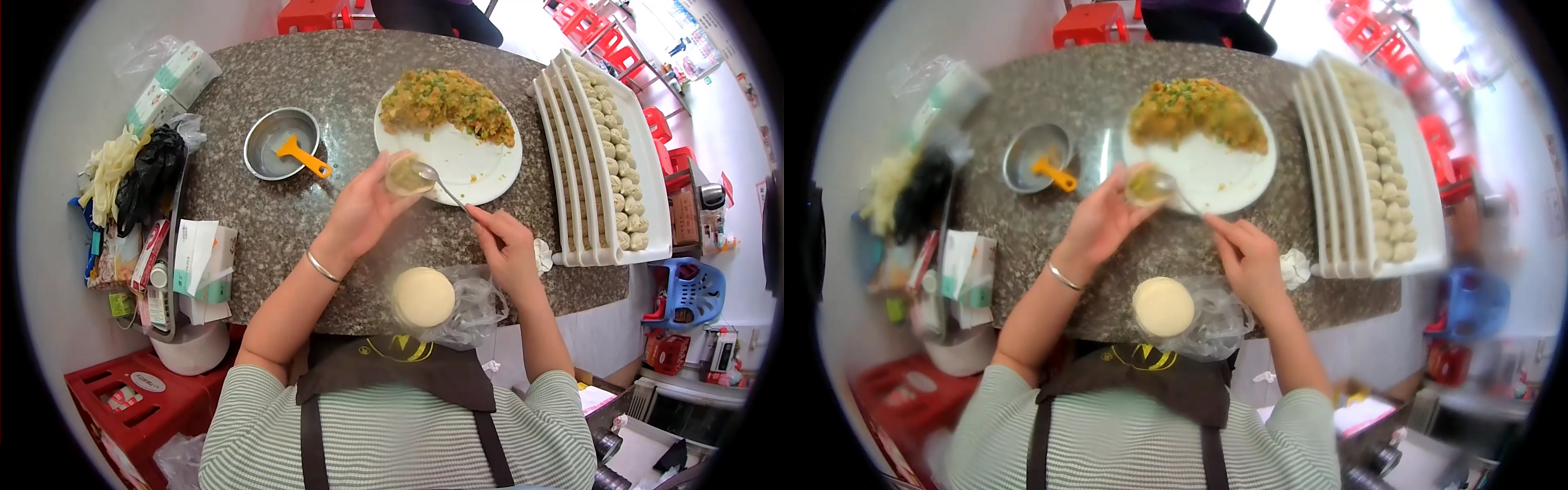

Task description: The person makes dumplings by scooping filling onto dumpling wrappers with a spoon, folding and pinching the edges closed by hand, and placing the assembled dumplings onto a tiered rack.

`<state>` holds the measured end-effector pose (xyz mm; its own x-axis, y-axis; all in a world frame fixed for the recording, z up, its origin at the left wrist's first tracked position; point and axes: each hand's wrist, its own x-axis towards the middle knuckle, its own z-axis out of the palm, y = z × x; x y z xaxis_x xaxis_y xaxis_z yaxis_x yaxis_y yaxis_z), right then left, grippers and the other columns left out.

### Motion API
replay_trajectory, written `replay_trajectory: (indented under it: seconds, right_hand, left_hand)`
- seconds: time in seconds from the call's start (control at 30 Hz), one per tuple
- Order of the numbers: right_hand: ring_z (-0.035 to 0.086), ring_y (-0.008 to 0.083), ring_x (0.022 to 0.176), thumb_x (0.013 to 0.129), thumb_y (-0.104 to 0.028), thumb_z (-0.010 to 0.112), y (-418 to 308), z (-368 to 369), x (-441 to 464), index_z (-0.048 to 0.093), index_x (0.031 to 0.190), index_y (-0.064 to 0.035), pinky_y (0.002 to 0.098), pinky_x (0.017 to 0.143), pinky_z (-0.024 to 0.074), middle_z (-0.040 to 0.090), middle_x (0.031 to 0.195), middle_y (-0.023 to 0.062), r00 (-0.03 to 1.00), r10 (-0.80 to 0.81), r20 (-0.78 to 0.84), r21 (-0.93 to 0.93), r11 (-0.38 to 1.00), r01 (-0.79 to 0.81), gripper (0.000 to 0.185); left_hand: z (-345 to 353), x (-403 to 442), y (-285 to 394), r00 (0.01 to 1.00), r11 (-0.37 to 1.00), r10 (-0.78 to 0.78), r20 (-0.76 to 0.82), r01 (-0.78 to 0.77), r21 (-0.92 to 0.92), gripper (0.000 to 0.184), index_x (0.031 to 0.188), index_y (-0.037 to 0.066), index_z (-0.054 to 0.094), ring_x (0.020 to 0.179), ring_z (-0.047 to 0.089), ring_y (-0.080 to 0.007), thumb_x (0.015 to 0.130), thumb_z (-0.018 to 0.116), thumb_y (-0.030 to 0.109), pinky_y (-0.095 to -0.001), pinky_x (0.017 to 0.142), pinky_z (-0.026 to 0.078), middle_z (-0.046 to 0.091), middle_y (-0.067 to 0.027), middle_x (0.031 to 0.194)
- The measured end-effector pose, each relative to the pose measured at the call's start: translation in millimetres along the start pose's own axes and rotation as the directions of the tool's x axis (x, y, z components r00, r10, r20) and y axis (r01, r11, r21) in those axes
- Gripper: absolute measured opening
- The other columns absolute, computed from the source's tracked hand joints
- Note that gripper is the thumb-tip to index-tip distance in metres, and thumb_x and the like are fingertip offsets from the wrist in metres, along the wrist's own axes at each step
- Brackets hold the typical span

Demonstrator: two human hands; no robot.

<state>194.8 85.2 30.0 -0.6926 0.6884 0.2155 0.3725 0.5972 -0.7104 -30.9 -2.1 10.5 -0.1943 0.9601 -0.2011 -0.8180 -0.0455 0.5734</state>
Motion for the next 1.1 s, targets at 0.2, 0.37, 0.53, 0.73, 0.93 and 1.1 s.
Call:
replay_trajectory:
  seconds: [0.2, 0.37, 0.53, 0.73, 0.93, 1.1]
  right_hand:
    - [0.045, 0.0088, 0.061, 0.087, 0.002, 0.063, 1.5, 6.0, -0.1, 0.069, 0.117, -0.0052, 0.0240, 0.055, 0.0353, 0.052, 0.071, 0.0013, 0.998, -0.045, -0.044, 0.134, 0.990, 0.051, 0.031]
    - [0.045, 0.0092, 0.061, 0.086, 0.002, 0.063, 2.8, 0.2, 0.8, 0.069, 0.116, -0.0058, 0.0239, 0.055, 0.0353, 0.052, 0.071, 0.0019, 0.999, 0.034, -0.018, 0.158, 0.987, -0.031, 0.032]
    - [0.046, 0.0109, 0.059, 0.086, -0.001, 0.063, 7.5, 2.0, 1.1, 0.070, 0.113, -0.0065, 0.0254, 0.054, 0.0364, 0.052, 0.069, 0.0037, 0.997, 0.038, -0.073, 0.211, 0.977, -0.022, 0.028]
    - [0.052, 0.0131, 0.065, 0.090, -0.004, 0.062, 49.1, 3.7, 23.9, 0.069, 0.114, -0.0051, 0.0261, 0.060, 0.0424, 0.056, 0.080, 0.0050, 0.979, -0.003, -0.206, -0.197, 0.980, -0.039, 0.025]
    - [0.062, 0.0203, 0.090, 0.085, -0.004, 0.068, 2.8, 22.8, 38.2, 0.070, 0.107, -0.0022, 0.0293, 0.081, 0.0478, 0.065, 0.095, 0.0097, 0.982, -0.064, -0.180, 0.074, 0.994, 0.078, 0.022]
    - [0.061, 0.0129, 0.091, 0.089, -0.004, 0.068, -13.5, 41.9, 45.7, 0.069, 0.105, 0.0037, 0.0272, 0.082, 0.0480, 0.068, 0.099, 0.0081, 0.991, 0.114, -0.062, 0.621, 0.782, -0.051, 0.018]
  left_hand:
    - [-2.4, -1.6, -0.4, 0.999, 0.999, 0.030, 0.017, -0.030, 0.027, 0.042, 0.135, 0.000, 0.046, 0.125, 0.053, -0.0233, 0.105, 0.039, 0.028, -0.0408, 0.106, 0.043, 0.054, -0.0136, 0.134]
    - [-3.1, -2.3, -0.5, 0.999, 0.998, 0.039, 0.027, -0.041, 0.056, 0.043, 0.138, -0.002, 0.043, 0.125, 0.052, -0.0250, 0.104, 0.042, 0.024, -0.0414, 0.106, 0.044, 0.054, -0.0135, 0.134]
    - [4.4, -6.0, -1.7, 0.997, 0.978, 0.069, 0.024, -0.073, 0.194, 0.047, 0.141, -0.002, 0.041, 0.120, 0.057, -0.0239, 0.098, 0.053, 0.013, -0.0356, 0.103, 0.047, 0.055, -0.0144, 0.133]
    - [10.2, -10.2, -4.7, 0.990, 0.931, 0.140, 0.018, -0.138, 0.338, 0.052, 0.140, -0.005, 0.042, 0.109, 0.062, -0.0163, 0.092, 0.061, 0.001, -0.0285, 0.092, 0.051, 0.061, -0.0108, 0.125]
    - [15.7, -14.7, -4.3, 0.987, 0.903, 0.158, -0.036, -0.130, 0.411, 0.044, 0.133, -0.001, 0.052, 0.102, 0.062, -0.0112, 0.092, 0.065, 0.007, -0.0246, 0.081, 0.052, 0.064, -0.0061, 0.119]
    - [11.2, -15.3, -9.3, 0.963, 0.847, 0.266, 0.055, -0.260, 0.464, 0.041, 0.130, 0.000, 0.055, 0.103, 0.061, -0.0107, 0.091, 0.066, 0.009, -0.0249, 0.083, 0.051, 0.065, -0.0044, 0.116]
